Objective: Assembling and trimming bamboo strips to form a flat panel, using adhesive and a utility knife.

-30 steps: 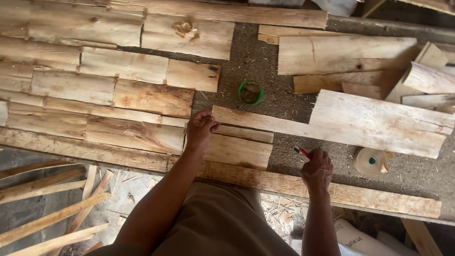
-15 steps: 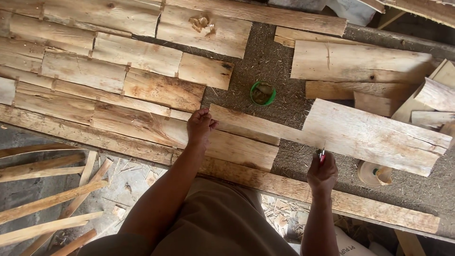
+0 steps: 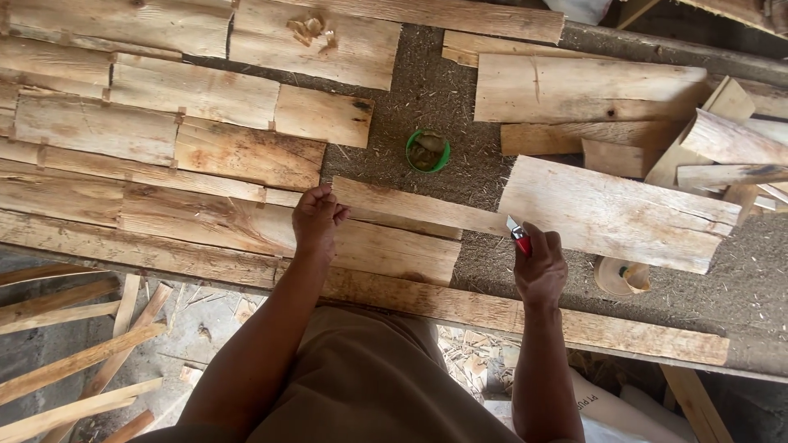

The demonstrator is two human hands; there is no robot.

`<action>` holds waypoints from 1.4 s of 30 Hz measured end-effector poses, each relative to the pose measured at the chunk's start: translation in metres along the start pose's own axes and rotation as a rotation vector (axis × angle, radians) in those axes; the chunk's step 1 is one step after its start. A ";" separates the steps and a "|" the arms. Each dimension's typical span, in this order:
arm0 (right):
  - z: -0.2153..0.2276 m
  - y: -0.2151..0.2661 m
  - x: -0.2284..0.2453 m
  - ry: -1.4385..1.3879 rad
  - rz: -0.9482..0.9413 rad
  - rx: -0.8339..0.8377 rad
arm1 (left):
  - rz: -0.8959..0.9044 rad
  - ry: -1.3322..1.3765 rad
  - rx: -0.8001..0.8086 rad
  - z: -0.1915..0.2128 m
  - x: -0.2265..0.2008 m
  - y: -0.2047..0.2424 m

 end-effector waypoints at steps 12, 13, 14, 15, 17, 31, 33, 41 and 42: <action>0.018 -0.009 -0.017 0.293 0.174 -0.130 | 0.008 0.057 0.020 0.003 -0.010 0.000; 0.019 -0.008 -0.016 0.291 0.204 -0.167 | 0.013 0.066 0.014 0.005 -0.007 -0.001; 0.031 -0.008 -0.003 0.291 0.210 -0.166 | 0.011 0.070 0.010 0.007 -0.006 -0.003; 0.045 -0.006 0.012 0.292 0.268 -0.224 | 0.010 0.116 -0.013 0.011 -0.003 -0.005; 0.059 -0.002 0.031 0.290 0.332 -0.276 | 0.010 0.165 -0.044 0.012 -0.006 -0.001; 0.037 0.005 0.120 0.217 0.517 -0.242 | 0.067 0.133 0.325 -0.092 -0.016 0.051; 0.037 0.008 0.137 0.206 0.535 -0.178 | 0.095 0.177 0.259 -0.088 -0.016 0.048; 0.067 -0.040 0.194 -0.064 0.411 0.112 | 0.136 0.177 0.133 -0.035 0.015 0.036; 0.068 -0.056 0.198 -0.015 0.418 0.053 | 0.138 0.179 0.139 -0.036 0.011 0.038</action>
Point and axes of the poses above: each hand's wrist, its own y-axis away from the middle knuckle, its own z-axis out of the back of the hand, x = y × z, the point moved 4 cm from there along -y, towards the middle knuckle, and after that the axes turned 9 degrees about x, right-handed, at the moved point
